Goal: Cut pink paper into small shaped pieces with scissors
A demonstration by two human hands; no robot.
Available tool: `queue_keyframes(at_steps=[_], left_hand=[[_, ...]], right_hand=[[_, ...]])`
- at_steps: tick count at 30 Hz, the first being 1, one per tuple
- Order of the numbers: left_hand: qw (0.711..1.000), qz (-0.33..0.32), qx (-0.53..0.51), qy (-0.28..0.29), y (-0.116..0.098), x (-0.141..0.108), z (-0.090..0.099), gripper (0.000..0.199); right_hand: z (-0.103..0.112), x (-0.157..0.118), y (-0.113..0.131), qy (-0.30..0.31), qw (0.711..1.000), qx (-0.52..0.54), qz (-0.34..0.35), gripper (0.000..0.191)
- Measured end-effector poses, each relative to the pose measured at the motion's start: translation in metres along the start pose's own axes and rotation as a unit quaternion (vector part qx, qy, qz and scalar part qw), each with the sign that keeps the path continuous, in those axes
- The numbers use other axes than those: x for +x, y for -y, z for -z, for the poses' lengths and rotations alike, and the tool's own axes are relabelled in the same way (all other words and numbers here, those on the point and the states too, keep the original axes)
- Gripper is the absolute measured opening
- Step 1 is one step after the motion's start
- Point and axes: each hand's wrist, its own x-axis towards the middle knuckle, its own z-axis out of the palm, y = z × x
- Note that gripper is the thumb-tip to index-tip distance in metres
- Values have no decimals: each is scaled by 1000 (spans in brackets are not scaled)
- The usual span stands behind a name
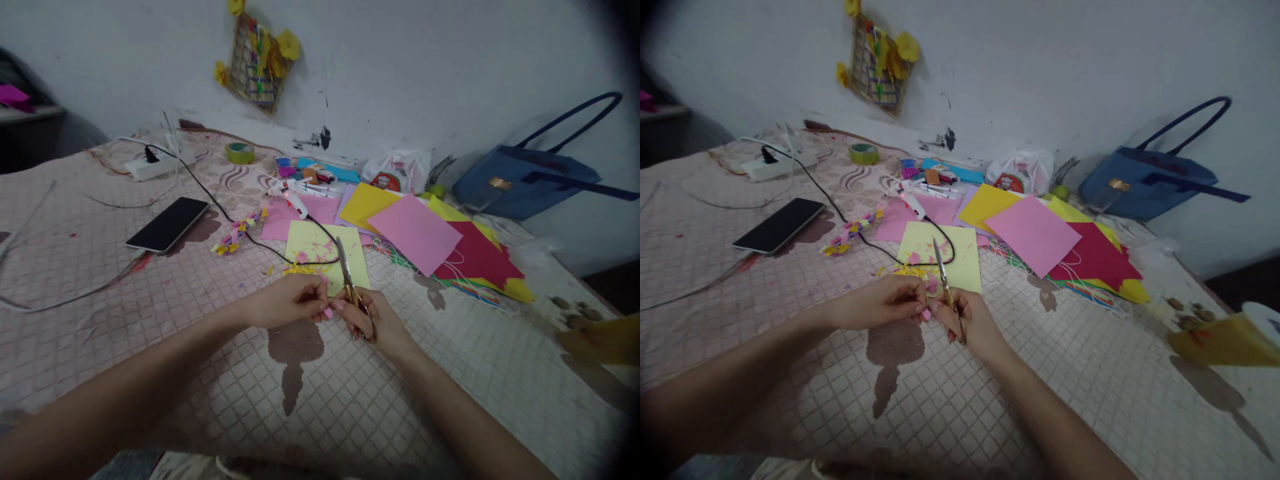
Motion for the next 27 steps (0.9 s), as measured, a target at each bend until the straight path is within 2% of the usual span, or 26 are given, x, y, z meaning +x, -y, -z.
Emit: queue_keyframes(at_steps=[8,14,20,27], left_hand=[[999,-28,-17,-14,5,2,6,12],[992,-10,-107,-61,2,3,15,13],[978,-10,-185,-97,2,1,28,11],[978,-9,-179,-105,0,0,30,11]], right_hand=[[0,-1,-5,1,1000,14,13,30],[0,-4,-8,24,999,44,7,38],[2,-5,-12,59,998,4,-10,39],[3,-5,-9,56,998,-25,-17,39]])
